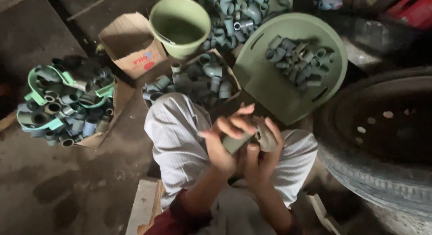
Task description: The person sits on the floor and sands multiple gray plastic pipe fittings using a sanding block. They pick up each fitting, rub the surfaces with the block, and place the finished pieces into a nearby green basin.
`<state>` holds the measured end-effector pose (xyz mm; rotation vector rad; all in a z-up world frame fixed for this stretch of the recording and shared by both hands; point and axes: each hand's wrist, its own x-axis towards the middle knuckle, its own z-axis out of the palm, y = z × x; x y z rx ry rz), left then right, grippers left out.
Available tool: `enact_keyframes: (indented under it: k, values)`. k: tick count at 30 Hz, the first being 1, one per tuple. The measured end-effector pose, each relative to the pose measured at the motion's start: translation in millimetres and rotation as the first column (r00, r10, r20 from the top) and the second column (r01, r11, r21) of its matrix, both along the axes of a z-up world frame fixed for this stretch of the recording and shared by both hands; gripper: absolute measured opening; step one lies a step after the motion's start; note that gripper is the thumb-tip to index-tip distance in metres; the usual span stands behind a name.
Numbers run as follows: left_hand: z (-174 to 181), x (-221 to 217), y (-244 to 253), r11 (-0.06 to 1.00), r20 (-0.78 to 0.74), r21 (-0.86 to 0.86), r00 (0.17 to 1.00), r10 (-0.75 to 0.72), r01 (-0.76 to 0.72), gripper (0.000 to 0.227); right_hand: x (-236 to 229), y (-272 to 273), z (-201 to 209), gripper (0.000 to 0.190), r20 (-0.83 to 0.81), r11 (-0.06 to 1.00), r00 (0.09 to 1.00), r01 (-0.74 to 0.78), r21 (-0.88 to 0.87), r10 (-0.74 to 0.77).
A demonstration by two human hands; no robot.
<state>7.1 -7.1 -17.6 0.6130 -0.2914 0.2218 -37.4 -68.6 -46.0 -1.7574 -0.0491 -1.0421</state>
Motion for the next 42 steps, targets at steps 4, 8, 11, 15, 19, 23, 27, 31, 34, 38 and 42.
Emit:
enact_keyframes:
  k: [4, 8, 11, 15, 19, 23, 27, 31, 34, 38, 42]
  values:
    - [-20.0, -3.1, -10.2, 0.985, 0.168, -0.149, 0.980, 0.108, -0.083, 0.074, -5.6, 3.0, -13.7, 0.043, -0.002, 0.957, 0.969, -0.242, 0.158, 0.246]
    - [-2.4, 13.2, -11.0, 0.988, 0.227, -0.080, 0.963, 0.143, -0.128, 0.068, -2.9, -16.2, 22.7, 0.047, -0.001, 0.971, 0.972, -0.236, 0.041, 0.236]
    - [5.1, 8.5, 0.6, 0.975, 0.152, 0.149, 0.978, 0.145, -0.168, 0.057, -5.9, -25.0, 7.2, 0.049, -0.045, 0.968, 0.974, -0.216, 0.125, 0.223]
    - [-1.8, 1.5, 10.8, 0.914, 0.093, 0.361, 0.982, 0.163, -0.186, 0.048, -3.2, -22.7, 3.3, 0.041, 0.034, 0.982, 0.995, -0.099, 0.161, 0.095]
    - [-19.7, -17.7, 15.7, 0.880, -0.059, 0.451, 0.988, -0.140, 0.152, 0.032, -8.9, -27.6, -1.2, 0.040, 0.193, 0.992, 0.981, -0.052, 0.119, 0.028]
    - [-2.2, -29.1, 22.0, 0.876, 0.000, 0.464, 0.989, -0.147, 0.130, 0.029, -20.1, -21.6, 7.4, 0.041, 0.225, 0.999, 0.974, 0.032, 0.036, -0.039]
    - [25.0, -33.2, 31.3, 0.872, 0.143, 0.487, 0.982, -0.121, 0.036, 0.031, -42.1, -28.1, -3.4, 0.052, 0.116, 0.980, 0.993, 0.002, 0.200, -0.025]
    - [37.7, -38.1, 41.9, 0.745, 0.318, 0.649, 0.944, -0.084, -0.153, 0.041, -54.1, -37.9, 26.7, 0.053, -0.029, 0.931, 0.993, -0.101, 0.351, 0.119]
    - [32.9, -47.4, 39.0, 0.725, 0.347, 0.660, 0.936, -0.063, -0.195, 0.033, -61.2, -39.9, 39.7, 0.051, -0.127, 0.899, 0.977, -0.104, 0.426, 0.173]
    - [23.1, -54.3, 33.6, 0.777, 0.248, 0.616, 0.968, -0.033, -0.132, 0.036, -65.1, -36.7, 26.6, 0.048, -0.139, 0.895, 0.968, -0.130, 0.426, 0.207]
    - [4.2, -55.5, 25.6, 0.909, 0.148, 0.397, 0.968, -0.201, 0.128, 0.051, -70.0, -39.8, 12.7, 0.048, -0.079, 0.980, 0.995, -0.037, 0.194, 0.054]
